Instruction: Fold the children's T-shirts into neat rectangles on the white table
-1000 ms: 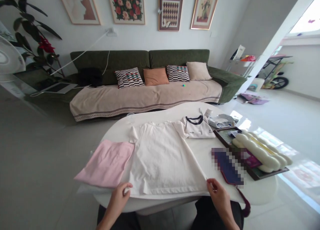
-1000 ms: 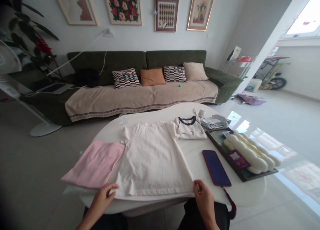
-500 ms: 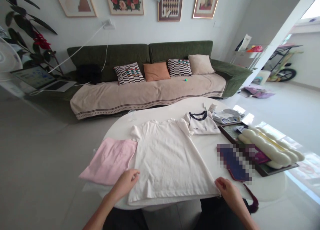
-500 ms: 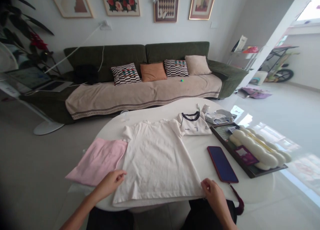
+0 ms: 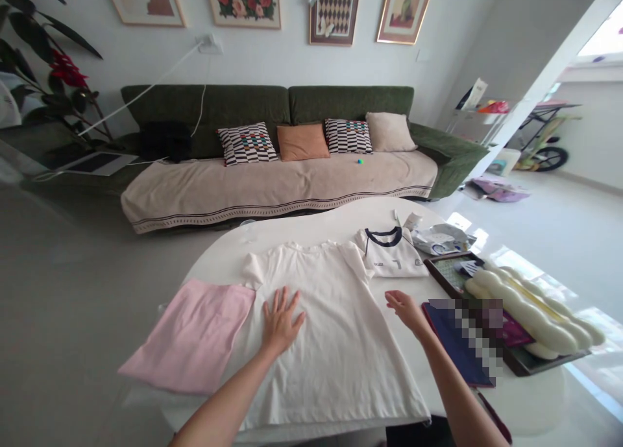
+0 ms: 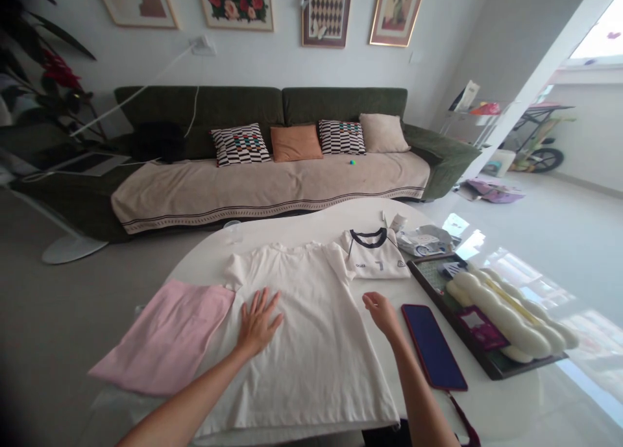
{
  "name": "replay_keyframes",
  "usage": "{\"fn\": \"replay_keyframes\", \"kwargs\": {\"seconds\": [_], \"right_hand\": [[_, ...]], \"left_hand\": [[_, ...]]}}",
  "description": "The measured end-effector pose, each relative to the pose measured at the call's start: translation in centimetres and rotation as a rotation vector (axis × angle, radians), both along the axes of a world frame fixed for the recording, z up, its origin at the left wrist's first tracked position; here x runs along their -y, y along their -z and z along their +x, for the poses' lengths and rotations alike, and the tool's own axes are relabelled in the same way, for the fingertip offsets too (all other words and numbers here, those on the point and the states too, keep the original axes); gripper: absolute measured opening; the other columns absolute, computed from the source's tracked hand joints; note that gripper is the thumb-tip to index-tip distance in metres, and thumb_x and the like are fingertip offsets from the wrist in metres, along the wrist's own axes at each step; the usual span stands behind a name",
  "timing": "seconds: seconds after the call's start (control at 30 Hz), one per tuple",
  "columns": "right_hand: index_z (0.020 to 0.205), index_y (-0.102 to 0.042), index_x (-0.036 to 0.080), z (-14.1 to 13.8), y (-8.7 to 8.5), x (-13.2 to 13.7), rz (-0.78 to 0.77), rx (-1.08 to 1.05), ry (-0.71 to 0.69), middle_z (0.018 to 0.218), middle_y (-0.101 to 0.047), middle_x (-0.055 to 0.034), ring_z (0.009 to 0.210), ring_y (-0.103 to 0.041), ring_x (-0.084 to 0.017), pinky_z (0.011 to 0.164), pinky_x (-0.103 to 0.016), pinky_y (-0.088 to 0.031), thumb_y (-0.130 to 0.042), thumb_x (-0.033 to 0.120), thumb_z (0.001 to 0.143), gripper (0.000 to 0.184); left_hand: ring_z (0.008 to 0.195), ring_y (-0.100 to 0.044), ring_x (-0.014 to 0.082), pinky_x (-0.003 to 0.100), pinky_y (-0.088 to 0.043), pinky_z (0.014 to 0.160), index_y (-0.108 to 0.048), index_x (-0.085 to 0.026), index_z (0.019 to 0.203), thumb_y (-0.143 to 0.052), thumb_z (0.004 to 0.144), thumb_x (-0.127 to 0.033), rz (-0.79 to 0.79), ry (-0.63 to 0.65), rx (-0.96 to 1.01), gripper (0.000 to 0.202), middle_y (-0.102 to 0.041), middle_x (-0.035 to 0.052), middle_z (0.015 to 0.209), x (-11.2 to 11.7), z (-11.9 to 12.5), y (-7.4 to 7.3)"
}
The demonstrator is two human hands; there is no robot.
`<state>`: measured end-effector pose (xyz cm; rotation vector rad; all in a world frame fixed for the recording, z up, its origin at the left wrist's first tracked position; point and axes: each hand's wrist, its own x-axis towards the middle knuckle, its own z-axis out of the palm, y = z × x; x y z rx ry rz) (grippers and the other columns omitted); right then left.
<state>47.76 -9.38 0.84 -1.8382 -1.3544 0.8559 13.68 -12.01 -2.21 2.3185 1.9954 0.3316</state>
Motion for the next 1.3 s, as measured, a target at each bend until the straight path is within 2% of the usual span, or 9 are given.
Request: {"fn": "replay_keyframes", "kwargs": {"seconds": [0.13,0.23,0.4,0.53,0.67,0.77,0.87,1.03,1.3], "right_hand": [[0.084,-0.056,0.014,-1.6,0.5,-5.5,0.017,0.038,0.088,0.066,-0.062,-0.0063,0.061,-0.062,-0.020,0.053,-0.029,-0.042,-0.042,0.049,0.072,0.039],[0.088,-0.054,0.014,-4.7,0.6,-7.2,0.101,0.124,0.077,0.075,-0.061,-0.0082,0.068,-0.059,-0.020,0.061,-0.032,-0.043,-0.040,0.040,0.074,0.032],[0.080,-0.056,0.021,-9.6,1.0,-5.4,0.217,0.191,-0.288,0.086,-0.059,-0.0035,0.080,-0.055,-0.016,0.073,-0.027,-0.041,-0.045,0.017,0.066,0.018],[0.072,-0.057,0.023,-10.4,0.8,-4.7,0.202,0.228,-0.443,0.079,-0.059,0.0005,0.078,-0.055,-0.014,0.073,-0.023,-0.041,-0.054,0.020,0.065,0.009],[0.096,-0.053,0.017,-9.4,0.6,-7.5,0.141,0.335,-0.157,0.094,-0.056,-0.0098,0.086,-0.053,-0.021,0.073,-0.031,-0.041,-0.042,0.040,0.079,0.030],[0.102,-0.052,0.009,-9.5,0.8,-10.0,0.041,0.404,0.058,0.091,-0.056,-0.0165,0.088,-0.053,-0.027,0.069,-0.034,-0.041,-0.039,0.046,0.079,0.045],[0.092,-0.058,0.012,-10.5,1.0,-11.1,-0.023,0.448,0.121,0.085,-0.057,-0.0148,0.081,-0.054,-0.025,0.064,-0.032,-0.040,-0.042,0.041,0.078,0.036],[0.093,-0.061,0.018,-11.0,0.1,-10.5,0.014,0.505,0.157,0.099,-0.057,-0.0105,0.087,-0.053,-0.020,0.069,-0.028,-0.037,-0.040,0.029,0.082,0.026],[0.111,-0.051,0.010,-1.5,-1.5,-12.0,-0.068,0.459,0.328,0.086,-0.061,-0.0156,0.079,-0.057,-0.024,0.067,-0.034,-0.040,-0.026,0.033,0.086,0.042]], "left_hand": [[0.133,-0.014,0.0280,0.054,-0.015,0.101,-0.024,-0.036,0.136,-0.039,0.084,-0.044,-0.019,-0.012,0.003,0.054,-0.021,0.0025,0.146,-0.3,0.0,-0.2],[0.133,-0.014,0.0273,0.053,-0.014,0.102,-0.024,-0.037,0.136,-0.041,0.084,-0.043,-0.023,-0.029,0.007,0.055,-0.021,0.0019,0.146,-0.4,0.1,-0.1],[0.133,-0.013,0.0271,0.053,-0.012,0.102,-0.024,-0.036,0.136,-0.039,0.085,-0.045,-0.035,-0.024,0.011,0.054,-0.019,0.0017,0.146,-0.5,0.0,0.2],[0.133,-0.012,0.0272,0.054,-0.012,0.102,-0.022,-0.036,0.137,-0.040,0.084,-0.045,-0.048,-0.027,0.008,0.056,-0.018,0.0021,0.147,-0.6,0.0,0.2],[0.133,-0.012,0.0277,0.054,-0.012,0.102,-0.023,-0.037,0.137,-0.040,0.084,-0.044,-0.066,-0.028,0.016,0.056,-0.019,0.0015,0.147,-0.6,0.0,-0.1],[0.133,-0.011,0.0277,0.053,-0.012,0.102,-0.023,-0.037,0.137,-0.040,0.084,-0.044,-0.073,-0.026,0.022,0.057,-0.019,0.0012,0.147,-0.5,0.0,-0.1],[0.133,-0.011,0.0273,0.054,-0.012,0.102,-0.021,-0.037,0.137,-0.040,0.084,-0.045,-0.067,-0.029,0.023,0.057,-0.018,0.0012,0.147,-0.5,0.0,-0.1],[0.133,-0.011,0.0270,0.054,-0.012,0.102,-0.019,-0.038,0.137,-0.040,0.084,-0.046,-0.062,-0.031,0.016,0.058,-0.016,0.0003,0.147,-0.6,-0.1,0.2],[0.133,-0.012,0.0275,0.052,-0.014,0.103,-0.021,-0.038,0.137,-0.041,0.082,-0.048,-0.045,-0.044,0.015,0.059,-0.017,-0.0010,0.147,-0.5,0.0,0.1]]}}
